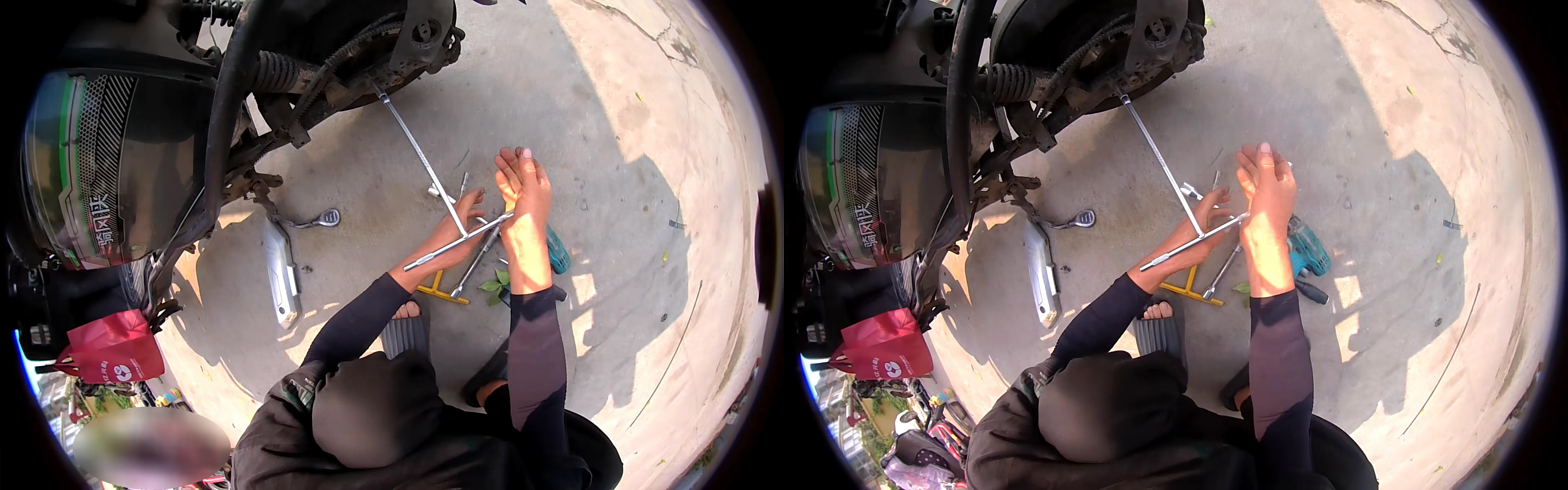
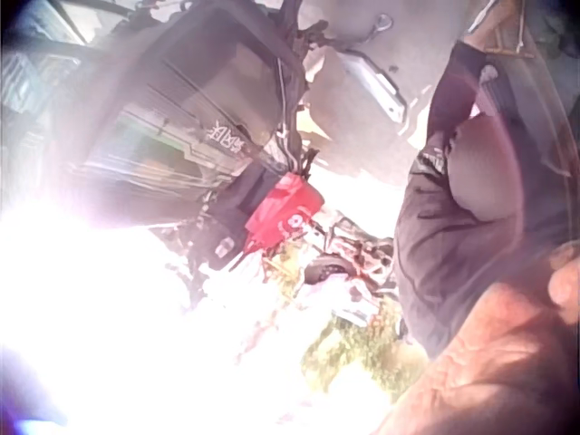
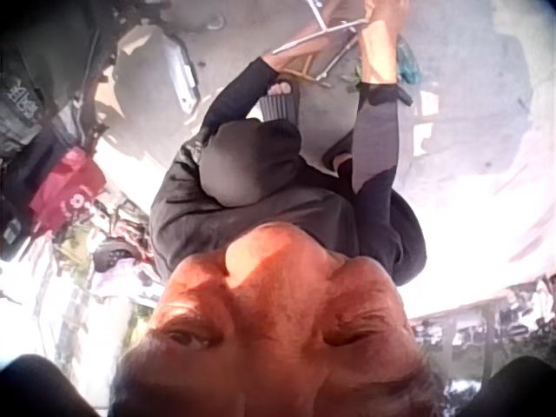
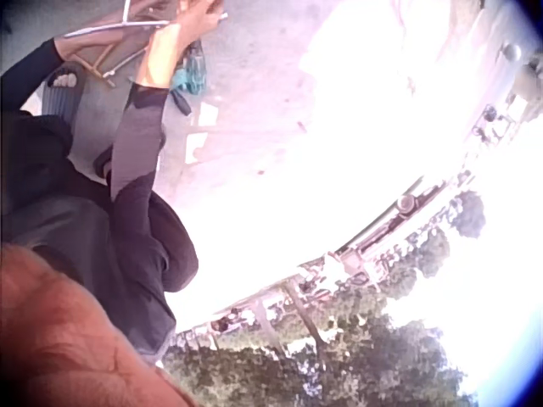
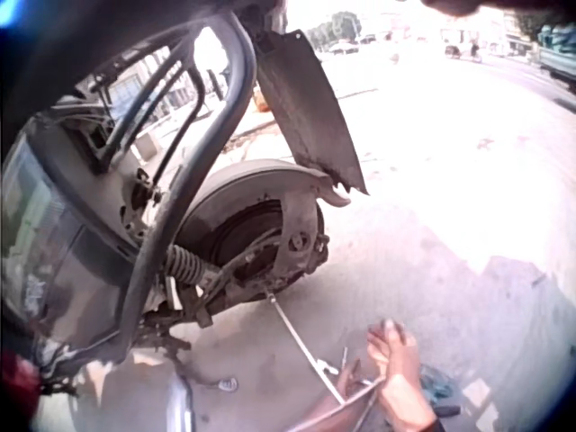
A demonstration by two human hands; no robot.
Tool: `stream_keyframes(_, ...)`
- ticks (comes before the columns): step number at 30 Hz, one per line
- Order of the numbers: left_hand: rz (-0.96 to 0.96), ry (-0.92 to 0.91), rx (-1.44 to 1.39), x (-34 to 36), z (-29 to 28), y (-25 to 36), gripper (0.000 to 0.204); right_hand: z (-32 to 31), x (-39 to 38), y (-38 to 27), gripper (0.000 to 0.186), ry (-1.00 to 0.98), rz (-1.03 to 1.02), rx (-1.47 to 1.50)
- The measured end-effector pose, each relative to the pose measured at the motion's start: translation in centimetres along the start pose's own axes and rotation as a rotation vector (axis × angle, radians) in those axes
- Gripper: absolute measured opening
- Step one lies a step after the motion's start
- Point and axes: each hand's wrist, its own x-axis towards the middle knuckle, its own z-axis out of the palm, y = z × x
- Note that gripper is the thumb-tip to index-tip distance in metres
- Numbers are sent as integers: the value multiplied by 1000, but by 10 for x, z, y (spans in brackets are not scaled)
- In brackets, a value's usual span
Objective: The person uses a socket wrench to loosen and remove bolts from a mechanical assembly on a scooter. They remove a chain and a metal cover, then reattach the chain and cover, tightening the bolts back into place.
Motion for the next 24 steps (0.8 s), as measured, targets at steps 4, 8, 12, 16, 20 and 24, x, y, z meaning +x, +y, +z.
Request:
stream_keyframes(4,-271,-152,-369,-34,-63,12,62,-34,10,-2,36,-154,226,405)
stream_keyframes(8,-188,-311,425,-52,-38,66,45,-30,-8,-9,37,-315,311,421)
stream_keyframes(12,-12,180,322,-32,10,-7,45,26,-59,-33,46,-658,-212,-473)
stream_keyframes(16,298,167,-632,26,71,36,35,70,-130,72,34,-1138,-495,-1700)
stream_keyframes(20,377,183,-385,29,57,23,35,49,-115,15,32,-943,-869,-1356)
stream_keyframes(24,220,55,123,15,11,35,59,-9,-57,7,54,137,-601,-887)
